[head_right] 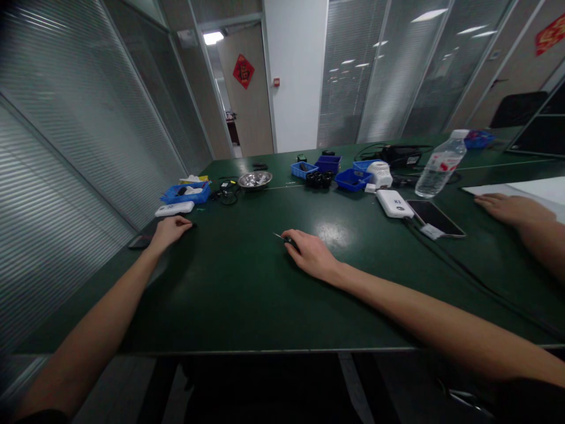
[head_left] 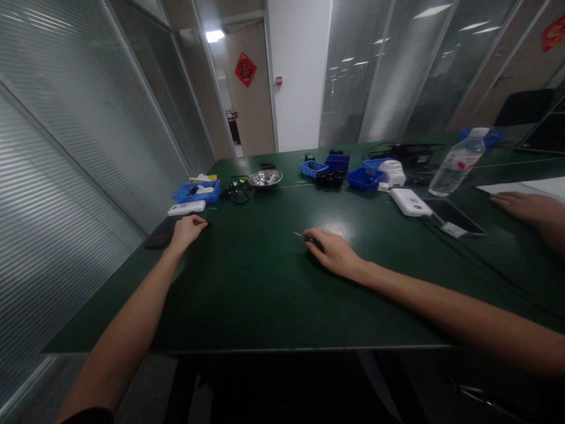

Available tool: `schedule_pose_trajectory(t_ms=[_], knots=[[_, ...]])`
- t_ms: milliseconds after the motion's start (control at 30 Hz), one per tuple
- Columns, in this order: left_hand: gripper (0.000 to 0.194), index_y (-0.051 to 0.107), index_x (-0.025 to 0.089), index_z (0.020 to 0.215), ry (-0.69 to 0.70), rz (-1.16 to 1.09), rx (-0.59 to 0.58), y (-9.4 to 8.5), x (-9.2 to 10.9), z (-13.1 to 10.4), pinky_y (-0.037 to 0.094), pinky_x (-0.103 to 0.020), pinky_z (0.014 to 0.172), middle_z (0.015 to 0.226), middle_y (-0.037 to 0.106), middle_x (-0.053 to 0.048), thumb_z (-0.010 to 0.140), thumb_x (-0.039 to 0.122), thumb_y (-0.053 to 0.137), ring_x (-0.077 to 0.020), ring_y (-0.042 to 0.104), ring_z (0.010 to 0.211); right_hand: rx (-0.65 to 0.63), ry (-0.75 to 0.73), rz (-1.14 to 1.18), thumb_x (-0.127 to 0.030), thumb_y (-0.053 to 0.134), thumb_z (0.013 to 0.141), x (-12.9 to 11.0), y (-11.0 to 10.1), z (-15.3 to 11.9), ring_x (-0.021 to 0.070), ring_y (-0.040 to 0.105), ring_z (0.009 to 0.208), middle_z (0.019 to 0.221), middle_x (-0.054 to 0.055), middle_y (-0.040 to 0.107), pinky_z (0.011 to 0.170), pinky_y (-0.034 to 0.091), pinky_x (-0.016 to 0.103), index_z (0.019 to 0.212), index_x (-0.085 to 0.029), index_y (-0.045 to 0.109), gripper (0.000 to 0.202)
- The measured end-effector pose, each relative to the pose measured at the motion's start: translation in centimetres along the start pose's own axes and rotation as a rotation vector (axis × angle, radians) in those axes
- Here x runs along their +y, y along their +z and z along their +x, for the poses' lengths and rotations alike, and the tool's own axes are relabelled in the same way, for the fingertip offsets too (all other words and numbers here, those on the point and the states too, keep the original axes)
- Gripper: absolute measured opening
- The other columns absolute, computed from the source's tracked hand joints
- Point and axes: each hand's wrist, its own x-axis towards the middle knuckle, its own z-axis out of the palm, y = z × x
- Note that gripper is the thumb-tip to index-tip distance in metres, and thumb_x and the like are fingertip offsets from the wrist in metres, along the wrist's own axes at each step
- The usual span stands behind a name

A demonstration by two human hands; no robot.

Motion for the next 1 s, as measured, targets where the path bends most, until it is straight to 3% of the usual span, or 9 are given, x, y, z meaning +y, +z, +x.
schedule_pose_trajectory(t_ms=[300,600,1000], knots=[[0.023,0.084,0.021,0.1,-0.047,-0.066,-0.002,0.1,-1.1,0.8,0.055,-0.033,0.086,0.104,0.082,-0.008,0.083,0.035,0.077,-0.0257,0.074,0.093,0.006,0.004,0.018,-0.029,0.051,0.107,-0.5,-0.3,0.0,0.0264,0.072,0.1,0.12,0.011,0.074,0.09,0.059,0.045,0.132,-0.022,0.062,0.028],[0.038,0.085,0.021,0.104,-0.133,-0.257,0.006,1.5,-3.2,1.9,0.056,-0.032,0.079,0.09,0.081,-0.008,0.073,0.042,0.081,-0.023,0.073,0.082,0.0,0.002,0.015,-0.029,0.051,0.107,-0.4,-0.2,0.0,0.026,0.072,0.101,0.12,0.011,0.074,0.09,0.059,0.044,0.132,-0.022,0.062,0.028],[0.029,0.085,0.02,0.099,-0.067,-0.164,0.081,1.7,-2.0,1.3,0.056,-0.037,0.089,0.098,0.082,-0.011,0.08,0.037,0.072,-0.0295,0.075,0.091,0.002,-0.016,-0.004,-0.03,0.051,0.107,0.1,0.2,0.0,0.0262,0.072,0.101,0.121,0.01,0.074,0.089,0.059,0.043,0.132,-0.023,0.061,0.027]])
